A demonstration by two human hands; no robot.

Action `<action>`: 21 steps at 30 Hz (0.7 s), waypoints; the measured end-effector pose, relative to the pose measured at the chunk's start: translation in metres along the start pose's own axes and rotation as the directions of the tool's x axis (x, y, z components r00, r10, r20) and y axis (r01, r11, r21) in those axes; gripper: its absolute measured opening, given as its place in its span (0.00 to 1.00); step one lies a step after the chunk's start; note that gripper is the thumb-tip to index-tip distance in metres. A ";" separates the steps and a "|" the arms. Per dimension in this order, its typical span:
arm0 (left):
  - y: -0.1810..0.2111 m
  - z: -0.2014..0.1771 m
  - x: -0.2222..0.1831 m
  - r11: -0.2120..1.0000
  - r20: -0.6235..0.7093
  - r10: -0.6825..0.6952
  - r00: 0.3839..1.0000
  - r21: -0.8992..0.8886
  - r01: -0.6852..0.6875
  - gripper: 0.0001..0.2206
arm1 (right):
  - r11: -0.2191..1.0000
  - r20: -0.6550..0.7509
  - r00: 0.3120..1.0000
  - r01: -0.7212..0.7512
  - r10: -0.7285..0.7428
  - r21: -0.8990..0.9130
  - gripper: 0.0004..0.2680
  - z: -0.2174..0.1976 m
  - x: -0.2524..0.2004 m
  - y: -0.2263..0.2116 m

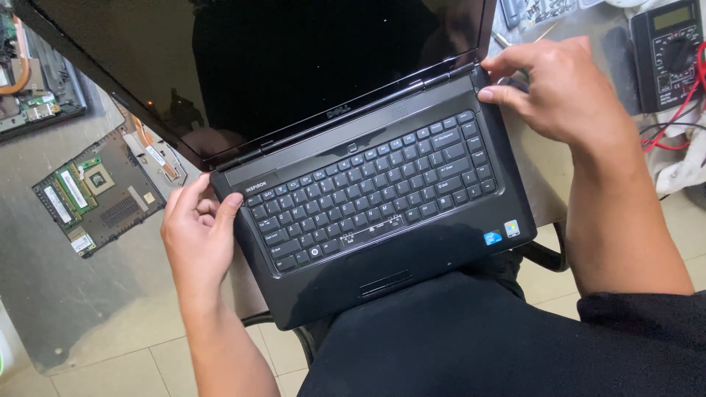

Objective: Assembling a laptop by connecting internal ribbon cables, installing the keyboard, and snapping the top bezel into place.

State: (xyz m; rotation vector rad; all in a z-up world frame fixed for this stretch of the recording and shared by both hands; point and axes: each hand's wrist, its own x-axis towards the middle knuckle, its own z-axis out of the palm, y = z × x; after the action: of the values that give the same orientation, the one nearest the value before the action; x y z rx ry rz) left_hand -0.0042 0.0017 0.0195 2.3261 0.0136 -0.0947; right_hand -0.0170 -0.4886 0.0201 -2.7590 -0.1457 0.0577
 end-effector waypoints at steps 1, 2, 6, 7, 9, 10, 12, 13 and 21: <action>0.000 -0.003 0.000 1.000 0.000 0.000 1.000 0.000 0.000 0.21 | 1.000 0.000 1.000 0.000 0.000 0.000 0.12 0.001 -0.002 -0.003; 0.000 -0.006 0.000 0.999 0.043 -0.031 0.999 -0.040 0.033 0.22 | 0.997 -0.039 0.999 0.017 -0.020 -0.077 0.12 0.001 -0.004 -0.007; -0.006 -0.010 -0.003 0.983 0.088 -0.042 0.995 -0.173 0.056 0.25 | 0.994 -0.140 0.987 0.068 -0.079 -0.083 0.09 0.004 -0.012 -0.020; -0.006 -0.009 -0.004 0.983 0.085 -0.045 0.995 -0.172 0.059 0.25 | 0.994 -0.138 0.987 0.072 -0.083 -0.081 0.09 0.005 -0.012 -0.023; -0.007 -0.006 -0.007 0.987 0.031 0.013 0.999 -0.162 -0.007 0.24 | 0.963 -0.200 0.950 0.210 -0.242 -0.169 0.07 0.006 -0.013 -0.028; -0.010 -0.001 -0.007 0.988 0.025 0.002 1.000 -0.157 0.002 0.24 | 0.962 -0.195 0.949 0.220 -0.249 -0.162 0.07 0.005 -0.015 -0.032; -0.019 0.002 -0.010 0.981 -0.056 0.117 0.992 -0.152 -0.124 0.23 | 0.950 -0.184 0.940 0.252 -0.286 -0.186 0.11 0.006 -0.016 -0.042; -0.017 0.005 -0.011 0.985 -0.067 0.101 0.993 -0.135 -0.109 0.23 | 0.948 -0.181 0.937 0.271 -0.300 -0.168 0.11 0.010 -0.021 -0.039; 0.008 0.014 -0.029 0.896 -0.240 0.444 0.863 0.140 -0.422 0.07 | 0.952 -0.240 0.922 0.284 -0.303 -0.109 0.09 0.040 -0.039 -0.025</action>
State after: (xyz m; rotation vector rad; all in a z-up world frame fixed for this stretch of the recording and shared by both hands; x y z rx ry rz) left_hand -0.0342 -0.0134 0.0177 2.3493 -0.3865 0.4547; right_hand -0.0604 -0.4556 -0.0067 -2.7520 -0.4986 -0.3881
